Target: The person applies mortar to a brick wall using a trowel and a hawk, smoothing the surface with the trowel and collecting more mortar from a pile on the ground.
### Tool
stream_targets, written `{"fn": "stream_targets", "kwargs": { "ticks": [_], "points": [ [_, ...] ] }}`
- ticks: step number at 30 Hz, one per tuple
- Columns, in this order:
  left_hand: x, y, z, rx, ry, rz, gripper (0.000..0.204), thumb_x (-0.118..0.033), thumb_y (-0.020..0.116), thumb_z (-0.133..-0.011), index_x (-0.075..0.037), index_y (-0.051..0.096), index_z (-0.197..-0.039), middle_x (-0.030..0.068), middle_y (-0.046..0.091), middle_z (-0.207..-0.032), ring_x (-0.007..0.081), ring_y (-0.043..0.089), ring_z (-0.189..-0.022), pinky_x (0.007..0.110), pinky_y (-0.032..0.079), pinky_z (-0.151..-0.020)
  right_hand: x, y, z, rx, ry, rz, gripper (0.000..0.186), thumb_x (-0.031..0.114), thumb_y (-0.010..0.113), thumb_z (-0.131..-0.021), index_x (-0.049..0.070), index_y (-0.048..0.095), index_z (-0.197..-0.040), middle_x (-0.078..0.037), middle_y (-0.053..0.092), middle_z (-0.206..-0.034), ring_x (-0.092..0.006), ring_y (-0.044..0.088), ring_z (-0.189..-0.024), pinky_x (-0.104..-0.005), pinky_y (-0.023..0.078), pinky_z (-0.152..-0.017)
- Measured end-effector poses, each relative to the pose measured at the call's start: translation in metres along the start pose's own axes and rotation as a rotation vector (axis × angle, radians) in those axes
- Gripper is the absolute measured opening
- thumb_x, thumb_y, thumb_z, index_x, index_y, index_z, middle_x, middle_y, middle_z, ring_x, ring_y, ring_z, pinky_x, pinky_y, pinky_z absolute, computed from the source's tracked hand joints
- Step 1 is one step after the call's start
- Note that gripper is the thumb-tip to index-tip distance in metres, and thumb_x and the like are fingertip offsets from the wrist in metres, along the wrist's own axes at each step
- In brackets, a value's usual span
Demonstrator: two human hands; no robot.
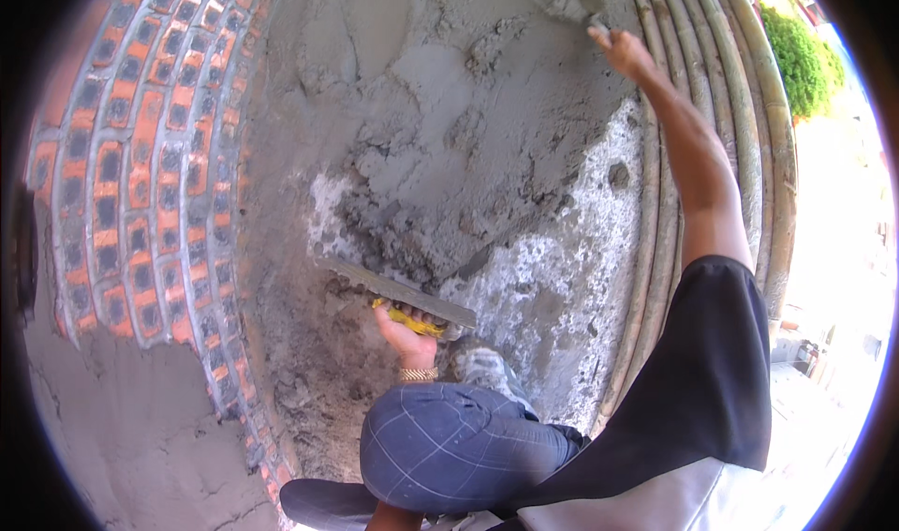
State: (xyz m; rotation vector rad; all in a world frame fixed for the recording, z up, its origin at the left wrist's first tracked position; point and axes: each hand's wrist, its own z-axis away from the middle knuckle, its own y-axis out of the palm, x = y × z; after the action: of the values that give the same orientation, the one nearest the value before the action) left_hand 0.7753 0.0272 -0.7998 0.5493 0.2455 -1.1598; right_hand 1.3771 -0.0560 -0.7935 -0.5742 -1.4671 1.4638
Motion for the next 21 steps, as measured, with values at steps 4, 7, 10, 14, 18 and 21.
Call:
{"fn": "stream_targets", "kwargs": {
  "ticks": [4, 7, 10, 14, 18, 21],
  "points": [
    [0.034, 0.030, -0.007, -0.021, 0.023, -0.122, 0.034, -0.047, 0.049, -0.093, -0.017, 0.043, -0.078, -0.0047, 0.037, -0.066, 0.0091, 0.035, -0.052, 0.028, 0.030, -0.046, 0.009, 0.028, 0.055, 0.276, -0.253, 0.052, 0.071, 0.071, 0.033, -0.096, 0.005, 0.059, -0.093, -0.003, 0.049, -0.063, -0.0093, 0.045, -0.050, -0.0325, 0.047, -0.044],
    [0.036, 0.052, -0.005, 0.003, 0.012, -0.179, 0.046, -0.054, 0.055, -0.096, -0.016, 0.039, -0.075, -0.0035, 0.037, -0.059, 0.0094, 0.035, -0.045, 0.029, 0.030, -0.040, 0.007, 0.048, 0.111, 0.306, -0.427, -0.005, 0.071, 0.071, 0.030, -0.097, 0.006, 0.058, -0.092, 0.000, 0.044, -0.055, -0.0087, 0.034, -0.039, -0.0330, 0.038, -0.032],
    [0.018, 0.064, -0.028, 0.066, 0.042, -0.330, 0.057, -0.064, 0.055, -0.095, -0.016, 0.036, -0.073, -0.0046, 0.034, -0.053, 0.0087, 0.034, -0.040, 0.029, 0.029, -0.036, 0.056, 0.060, 0.172, 0.479, -0.508, -0.026, 0.068, 0.069, 0.028, -0.098, 0.007, 0.056, -0.090, -0.001, 0.045, -0.055, -0.0077, 0.032, -0.038, -0.0279, 0.035, -0.031],
    [-0.023, 0.108, -0.048, 0.194, -0.015, -0.541, 0.056, -0.065, 0.053, -0.095, -0.014, 0.044, -0.074, -0.0063, 0.035, -0.050, 0.0079, 0.034, -0.038, 0.027, 0.029, -0.035, 0.101, 0.087, 0.270, 0.480, -0.635, -0.030, 0.055, 0.060, 0.034, -0.102, 0.009, 0.051, -0.089, -0.003, 0.040, -0.054, -0.0077, 0.029, -0.038, -0.0274, 0.032, -0.031],
    [-0.048, 0.077, -0.053, 0.267, -0.042, -0.683, 0.054, -0.064, 0.049, -0.098, -0.013, 0.054, -0.081, -0.0068, 0.037, -0.049, 0.0075, 0.035, -0.036, 0.027, 0.029, -0.034, 0.092, 0.060, 0.310, 0.314, -0.618, 0.025, 0.053, 0.057, 0.037, -0.102, 0.008, 0.052, -0.089, -0.001, 0.042, -0.055, -0.0068, 0.030, -0.040, -0.0281, 0.029, -0.032],
    [-0.066, 0.065, -0.045, 0.265, 0.043, -0.708, 0.056, -0.064, 0.045, -0.099, -0.012, 0.058, -0.082, -0.0060, 0.038, -0.049, 0.0073, 0.038, -0.036, 0.025, 0.029, -0.034, 0.071, 0.044, 0.331, 0.356, -0.185, -0.150, 0.056, 0.058, 0.037, -0.102, 0.006, 0.054, -0.090, -0.002, 0.048, -0.058, -0.0075, 0.031, -0.041, -0.0285, 0.030, -0.034]
  ]
}}
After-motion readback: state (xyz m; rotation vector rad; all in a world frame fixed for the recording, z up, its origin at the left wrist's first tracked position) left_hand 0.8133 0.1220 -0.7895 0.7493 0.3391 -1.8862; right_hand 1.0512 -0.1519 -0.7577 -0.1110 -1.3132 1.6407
